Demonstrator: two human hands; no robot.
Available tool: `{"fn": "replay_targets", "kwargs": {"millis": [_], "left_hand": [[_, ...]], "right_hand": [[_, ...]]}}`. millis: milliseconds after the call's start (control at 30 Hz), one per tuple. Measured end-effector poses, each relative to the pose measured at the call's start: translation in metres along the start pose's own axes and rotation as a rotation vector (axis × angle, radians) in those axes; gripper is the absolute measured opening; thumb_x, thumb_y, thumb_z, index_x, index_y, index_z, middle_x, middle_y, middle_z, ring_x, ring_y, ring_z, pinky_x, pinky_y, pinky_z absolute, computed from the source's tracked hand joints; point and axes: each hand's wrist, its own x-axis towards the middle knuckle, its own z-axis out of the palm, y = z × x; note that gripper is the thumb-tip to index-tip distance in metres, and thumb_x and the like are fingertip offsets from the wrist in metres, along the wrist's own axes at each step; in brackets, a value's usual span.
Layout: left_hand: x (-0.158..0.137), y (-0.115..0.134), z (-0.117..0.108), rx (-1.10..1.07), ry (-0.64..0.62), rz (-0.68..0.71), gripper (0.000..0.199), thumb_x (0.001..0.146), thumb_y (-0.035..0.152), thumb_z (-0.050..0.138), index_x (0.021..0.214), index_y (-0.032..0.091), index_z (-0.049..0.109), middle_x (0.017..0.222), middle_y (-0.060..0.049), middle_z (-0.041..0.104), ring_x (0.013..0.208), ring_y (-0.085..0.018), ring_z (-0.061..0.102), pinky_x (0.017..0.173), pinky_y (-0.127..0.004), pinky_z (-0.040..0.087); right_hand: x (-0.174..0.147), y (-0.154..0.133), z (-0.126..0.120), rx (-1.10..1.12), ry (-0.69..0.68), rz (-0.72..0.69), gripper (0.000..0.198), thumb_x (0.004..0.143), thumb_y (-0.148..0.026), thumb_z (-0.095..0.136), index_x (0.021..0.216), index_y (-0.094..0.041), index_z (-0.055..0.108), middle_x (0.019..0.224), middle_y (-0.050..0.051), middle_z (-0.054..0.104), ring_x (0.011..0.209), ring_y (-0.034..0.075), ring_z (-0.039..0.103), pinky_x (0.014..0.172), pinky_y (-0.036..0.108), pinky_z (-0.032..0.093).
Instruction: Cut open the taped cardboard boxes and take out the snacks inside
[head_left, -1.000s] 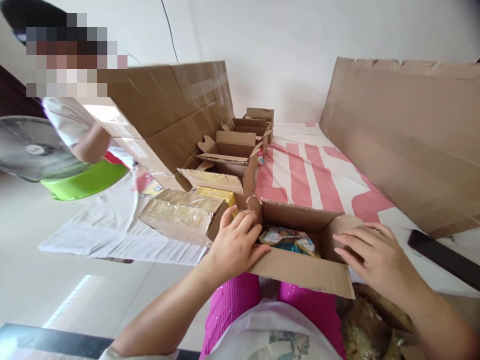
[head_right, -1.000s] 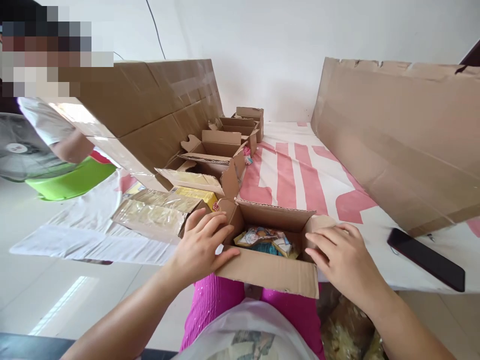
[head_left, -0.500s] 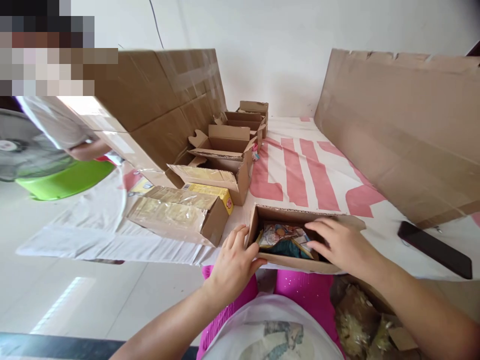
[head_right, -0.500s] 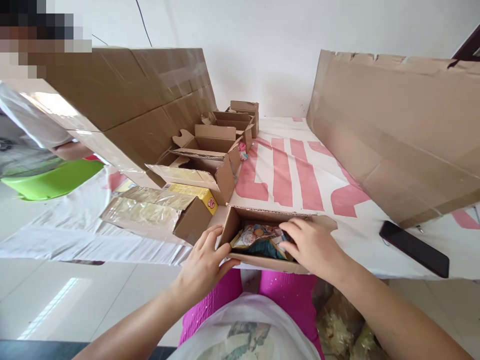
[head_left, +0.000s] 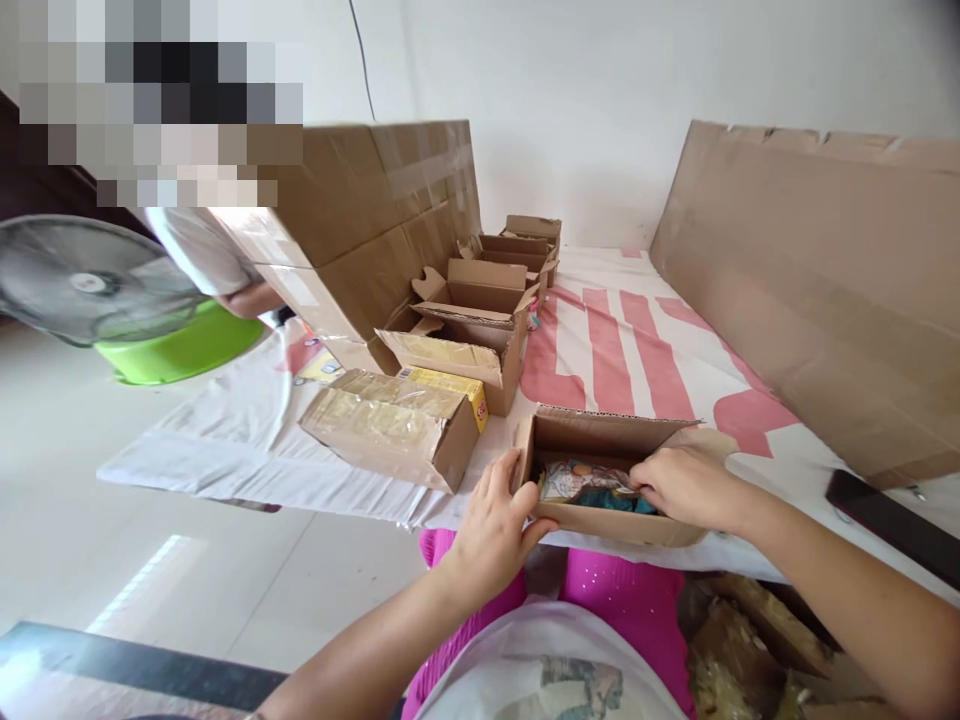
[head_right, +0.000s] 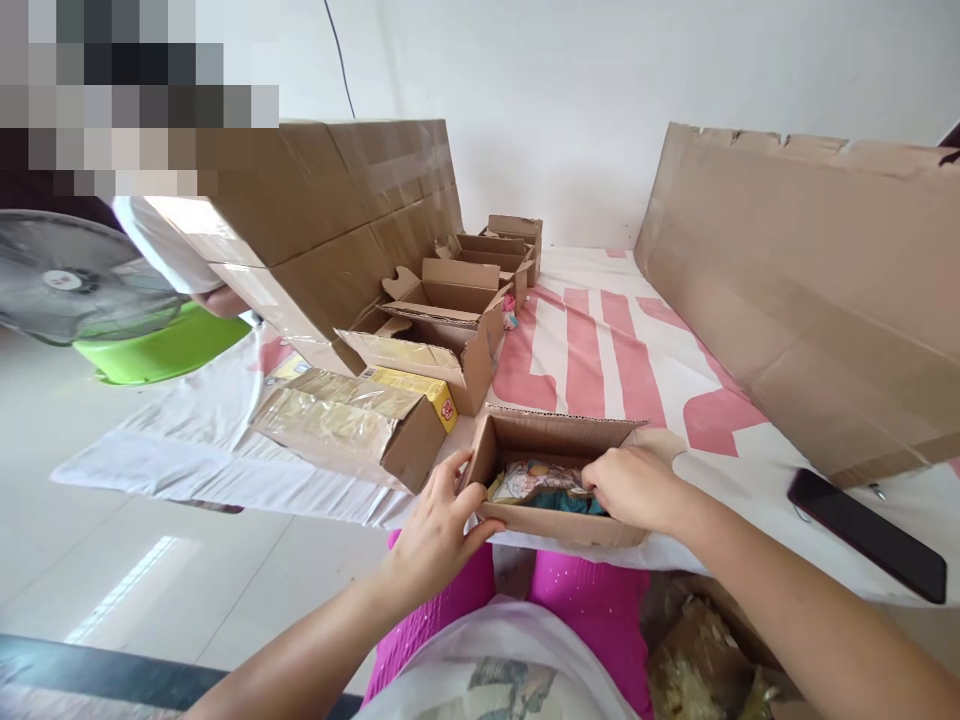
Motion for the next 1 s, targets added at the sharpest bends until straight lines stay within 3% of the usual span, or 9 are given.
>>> {"fn": "replay_targets", "kwargs": {"millis": [133, 267, 400, 500, 567, 700, 833, 933, 1000], "left_hand": [[0.003, -0.004, -0.006, 0.009, 0.026, 0.032, 0.023, 0.084, 0.036, 0.067, 0.081, 0.017, 0.056, 0.145, -0.019, 0.036, 0.136, -0.039, 0.034, 0.105, -0.056, 0.044], [0.004, -0.016, -0.013, 0.057, 0.031, 0.004, 0.022, 0.084, 0.036, 0.068, 0.082, 0.016, 0.060, 0.143, -0.019, 0.044, 0.133, -0.038, 0.041, 0.103, -0.056, 0.043], [0.008, -0.030, -0.016, 0.182, 0.093, -0.084, 0.018, 0.085, 0.034, 0.067, 0.081, 0.017, 0.061, 0.143, -0.020, 0.048, 0.132, -0.037, 0.045, 0.105, -0.055, 0.039], [0.012, -0.035, -0.011, 0.272, 0.134, -0.158, 0.012, 0.085, 0.028, 0.067, 0.086, 0.017, 0.063, 0.144, -0.018, 0.049, 0.128, -0.037, 0.050, 0.103, -0.053, 0.039], [0.014, -0.034, -0.008, 0.286, 0.136, -0.182, 0.017, 0.083, 0.026, 0.068, 0.096, 0.017, 0.063, 0.145, -0.018, 0.048, 0.128, -0.038, 0.049, 0.103, -0.054, 0.039], [0.015, -0.022, -0.012, 0.188, 0.249, -0.133, 0.055, 0.081, 0.036, 0.070, 0.128, 0.017, 0.050, 0.140, -0.021, 0.051, 0.131, -0.041, 0.045, 0.106, -0.061, 0.033], [0.019, 0.004, -0.029, -0.171, 0.401, 0.050, 0.085, 0.082, 0.044, 0.069, 0.149, 0.020, 0.023, 0.147, -0.023, 0.039, 0.137, -0.038, 0.040, 0.107, -0.058, 0.038], [0.036, 0.023, -0.038, -0.436, 0.281, 0.183, 0.104, 0.079, 0.053, 0.070, 0.153, 0.021, 0.005, 0.155, -0.025, 0.026, 0.142, -0.038, 0.032, 0.108, -0.056, 0.040], [0.054, 0.032, -0.037, -0.553, 0.135, 0.214, 0.104, 0.077, 0.050, 0.073, 0.153, 0.023, 0.007, 0.148, -0.023, 0.041, 0.135, -0.034, 0.045, 0.106, -0.050, 0.044]], "right_hand": [[0.004, 0.000, 0.003, 0.073, 0.157, -0.046, 0.029, 0.079, -0.008, 0.048, 0.080, -0.024, 0.073, 0.081, 0.002, 0.075, 0.075, 0.019, 0.069, 0.067, 0.028, 0.045], [0.007, -0.003, 0.004, 0.184, 0.525, -0.041, 0.025, 0.082, -0.012, 0.045, 0.080, -0.021, 0.068, 0.079, 0.003, 0.072, 0.074, 0.019, 0.067, 0.070, 0.030, 0.048], [0.008, -0.001, -0.004, 0.494, 0.873, 0.068, 0.017, 0.083, -0.019, 0.048, 0.085, -0.021, 0.064, 0.080, 0.003, 0.069, 0.069, 0.017, 0.065, 0.063, 0.027, 0.051], [0.004, 0.004, -0.010, 0.721, 0.997, 0.176, 0.013, 0.084, -0.024, 0.052, 0.088, -0.021, 0.063, 0.077, 0.002, 0.068, 0.063, 0.015, 0.063, 0.057, 0.025, 0.051], [-0.004, 0.008, -0.012, 0.836, 1.015, 0.212, 0.012, 0.084, -0.028, 0.053, 0.088, -0.021, 0.063, 0.073, 0.001, 0.065, 0.059, 0.014, 0.061, 0.054, 0.025, 0.049], [-0.033, 0.016, -0.010, 0.979, 0.968, 0.249, 0.012, 0.085, -0.031, 0.055, 0.084, -0.021, 0.060, 0.063, -0.002, 0.056, 0.051, 0.011, 0.051, 0.046, 0.022, 0.043], [-0.075, 0.015, -0.005, 1.029, 0.858, 0.184, 0.014, 0.085, -0.035, 0.057, 0.080, -0.021, 0.058, 0.059, -0.003, 0.050, 0.047, 0.009, 0.043, 0.042, 0.021, 0.037], [-0.098, 0.008, -0.005, 1.057, 0.753, 0.081, 0.020, 0.088, -0.037, 0.056, 0.077, -0.020, 0.058, 0.064, -0.002, 0.050, 0.049, 0.009, 0.042, 0.044, 0.022, 0.037], [-0.104, 0.005, -0.005, 1.098, 0.696, 0.031, 0.025, 0.090, -0.041, 0.055, 0.076, -0.020, 0.057, 0.064, -0.002, 0.049, 0.050, 0.009, 0.043, 0.044, 0.022, 0.037]]}}
